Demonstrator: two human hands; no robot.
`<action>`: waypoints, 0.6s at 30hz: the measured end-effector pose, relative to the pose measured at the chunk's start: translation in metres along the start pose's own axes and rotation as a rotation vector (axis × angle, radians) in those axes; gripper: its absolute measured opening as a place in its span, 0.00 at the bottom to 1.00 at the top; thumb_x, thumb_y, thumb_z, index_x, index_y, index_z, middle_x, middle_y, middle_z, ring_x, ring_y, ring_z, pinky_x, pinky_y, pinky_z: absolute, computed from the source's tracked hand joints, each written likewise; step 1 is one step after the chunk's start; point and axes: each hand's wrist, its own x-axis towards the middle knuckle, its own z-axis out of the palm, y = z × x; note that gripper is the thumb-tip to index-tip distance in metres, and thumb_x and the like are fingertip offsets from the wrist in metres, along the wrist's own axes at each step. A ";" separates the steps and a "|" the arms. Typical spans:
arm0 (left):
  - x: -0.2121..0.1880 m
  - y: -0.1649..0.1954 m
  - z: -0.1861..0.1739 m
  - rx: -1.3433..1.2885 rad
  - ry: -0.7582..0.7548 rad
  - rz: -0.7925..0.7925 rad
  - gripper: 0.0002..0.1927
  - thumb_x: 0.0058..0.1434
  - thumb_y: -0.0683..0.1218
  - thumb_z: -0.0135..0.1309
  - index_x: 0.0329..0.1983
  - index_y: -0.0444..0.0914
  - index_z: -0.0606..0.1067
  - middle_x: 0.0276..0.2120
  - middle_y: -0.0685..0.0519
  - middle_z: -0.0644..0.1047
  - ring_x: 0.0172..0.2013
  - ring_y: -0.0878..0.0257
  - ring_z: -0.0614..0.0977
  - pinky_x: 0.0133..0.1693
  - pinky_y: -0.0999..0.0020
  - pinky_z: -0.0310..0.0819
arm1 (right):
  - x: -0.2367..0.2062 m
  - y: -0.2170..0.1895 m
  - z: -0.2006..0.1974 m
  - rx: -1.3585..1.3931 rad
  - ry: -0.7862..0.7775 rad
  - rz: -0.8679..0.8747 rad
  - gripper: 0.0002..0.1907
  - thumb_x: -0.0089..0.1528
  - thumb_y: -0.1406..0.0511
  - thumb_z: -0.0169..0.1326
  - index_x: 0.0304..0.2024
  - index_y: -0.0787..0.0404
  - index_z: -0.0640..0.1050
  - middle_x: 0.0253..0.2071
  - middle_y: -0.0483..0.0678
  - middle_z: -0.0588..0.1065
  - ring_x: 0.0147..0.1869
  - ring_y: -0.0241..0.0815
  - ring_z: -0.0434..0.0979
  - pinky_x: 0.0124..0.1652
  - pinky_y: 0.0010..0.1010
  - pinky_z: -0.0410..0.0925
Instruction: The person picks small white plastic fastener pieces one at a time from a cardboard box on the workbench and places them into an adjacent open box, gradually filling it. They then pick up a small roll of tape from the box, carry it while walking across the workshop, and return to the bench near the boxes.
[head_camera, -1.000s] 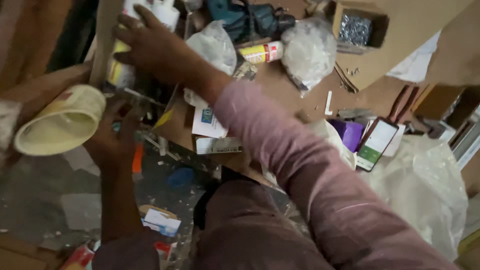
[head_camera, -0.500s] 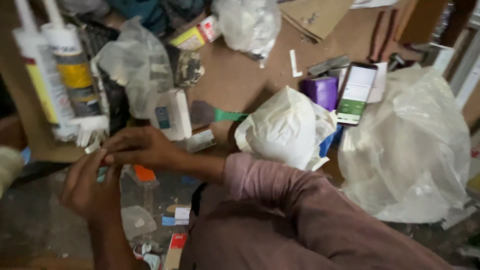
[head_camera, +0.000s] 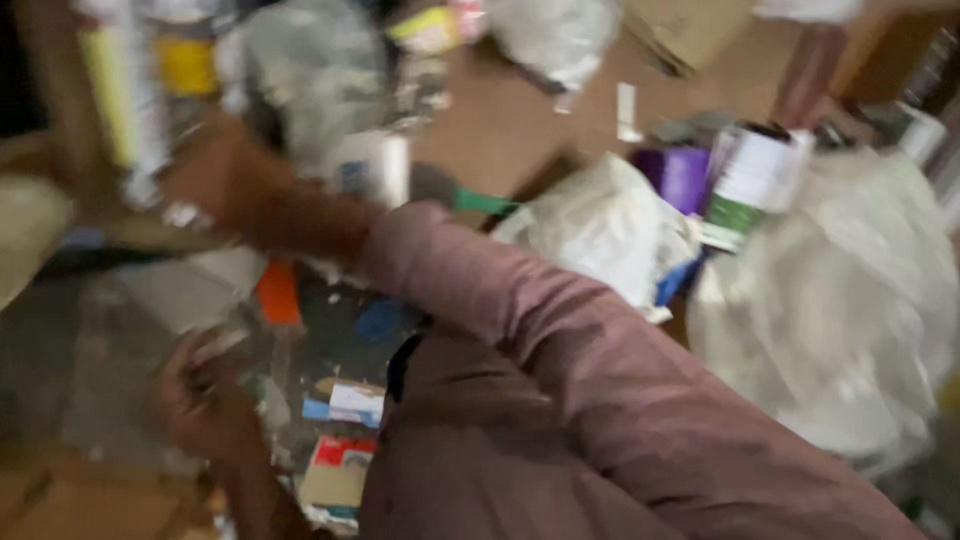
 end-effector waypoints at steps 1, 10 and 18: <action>-0.007 -0.004 0.001 -0.002 0.023 0.029 0.11 0.76 0.35 0.53 0.60 0.31 0.77 0.50 0.48 0.82 0.42 0.66 0.83 0.45 0.74 0.77 | -0.001 0.006 0.005 -0.043 -0.039 -0.016 0.12 0.55 0.62 0.63 0.42 0.52 0.81 0.44 0.46 0.79 0.51 0.50 0.80 0.52 0.49 0.67; -0.033 0.010 -0.008 -0.195 -0.014 -0.131 0.10 0.73 0.39 0.52 0.55 0.37 0.79 0.41 0.54 0.80 0.30 0.74 0.75 0.33 0.75 0.71 | -0.035 0.002 -0.073 0.203 0.162 -0.184 0.15 0.58 0.66 0.66 0.47 0.57 0.81 0.48 0.50 0.77 0.57 0.54 0.75 0.58 0.50 0.63; 0.073 -0.021 0.028 -0.335 0.020 0.364 0.13 0.80 0.45 0.45 0.58 0.37 0.78 0.53 0.48 0.81 0.54 0.57 0.83 0.54 0.58 0.78 | -0.200 -0.116 -0.136 0.553 -0.044 0.140 0.06 0.62 0.71 0.61 0.41 0.61 0.80 0.41 0.53 0.78 0.47 0.52 0.79 0.47 0.39 0.70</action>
